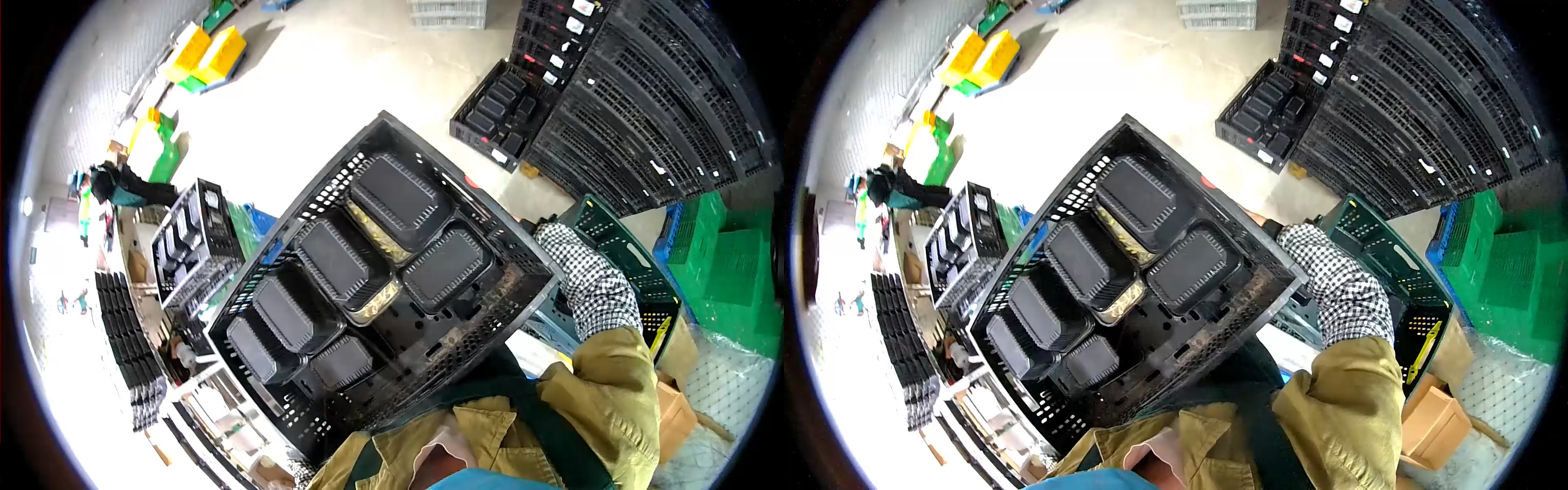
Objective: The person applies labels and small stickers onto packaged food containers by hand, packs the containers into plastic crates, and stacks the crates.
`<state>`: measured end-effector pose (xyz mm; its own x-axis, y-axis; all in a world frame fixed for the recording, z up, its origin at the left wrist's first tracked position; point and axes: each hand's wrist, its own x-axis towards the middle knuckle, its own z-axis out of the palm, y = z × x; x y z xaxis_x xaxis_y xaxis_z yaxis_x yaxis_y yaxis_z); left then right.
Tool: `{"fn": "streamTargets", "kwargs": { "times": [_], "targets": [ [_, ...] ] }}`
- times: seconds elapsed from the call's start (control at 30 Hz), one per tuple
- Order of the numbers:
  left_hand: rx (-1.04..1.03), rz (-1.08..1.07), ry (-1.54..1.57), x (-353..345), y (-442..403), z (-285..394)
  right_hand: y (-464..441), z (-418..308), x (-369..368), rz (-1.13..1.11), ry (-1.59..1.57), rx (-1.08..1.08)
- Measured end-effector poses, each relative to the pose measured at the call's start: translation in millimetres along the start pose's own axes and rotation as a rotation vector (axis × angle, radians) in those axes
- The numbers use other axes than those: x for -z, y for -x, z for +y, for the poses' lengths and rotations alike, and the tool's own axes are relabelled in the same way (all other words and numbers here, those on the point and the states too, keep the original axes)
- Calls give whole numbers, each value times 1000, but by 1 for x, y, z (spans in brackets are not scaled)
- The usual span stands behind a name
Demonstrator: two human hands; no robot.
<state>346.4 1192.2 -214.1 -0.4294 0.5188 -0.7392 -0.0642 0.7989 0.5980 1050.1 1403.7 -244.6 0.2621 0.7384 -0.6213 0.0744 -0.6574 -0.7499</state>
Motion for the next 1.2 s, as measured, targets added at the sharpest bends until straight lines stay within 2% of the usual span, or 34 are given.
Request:
{"fn": "streamTargets", "kwargs": {
  "times": [0.2, 0.3, 0.53, 0.7, 0.77, 0.8, 0.87, 1.0, 1.2],
  "targets": [
    [-177, -103, -45, 2, 8, 78, 63, -26, 49, 156, -45, 124],
    [-261, -142, -58, -6, 11, 109, 79, -18, 38, 208, -45, 154],
    [-445, -251, -73, -30, -54, 157, 77, 78, -7, 347, -18, 173],
    [-500, -391, -129, -88, -147, 278, 82, 144, -25, 579, -38, 14],
    [-524, -429, -183, -124, -170, 344, 82, 149, -32, 652, -83, -50],
    [-507, -445, -223, -158, -197, 412, 51, 124, -37, 681, -86, -103],
    [-512, -482, -291, -207, -213, 482, 45, 109, -41, 744, -126, -173],
    [-552, -584, -397, -300, -226, 572, 55, 109, -61, 859, -198, -278],
    [-630, -736, -575, -506, -211, 683, 19, 96, -84, 972, -305, -394]
  ]
}}
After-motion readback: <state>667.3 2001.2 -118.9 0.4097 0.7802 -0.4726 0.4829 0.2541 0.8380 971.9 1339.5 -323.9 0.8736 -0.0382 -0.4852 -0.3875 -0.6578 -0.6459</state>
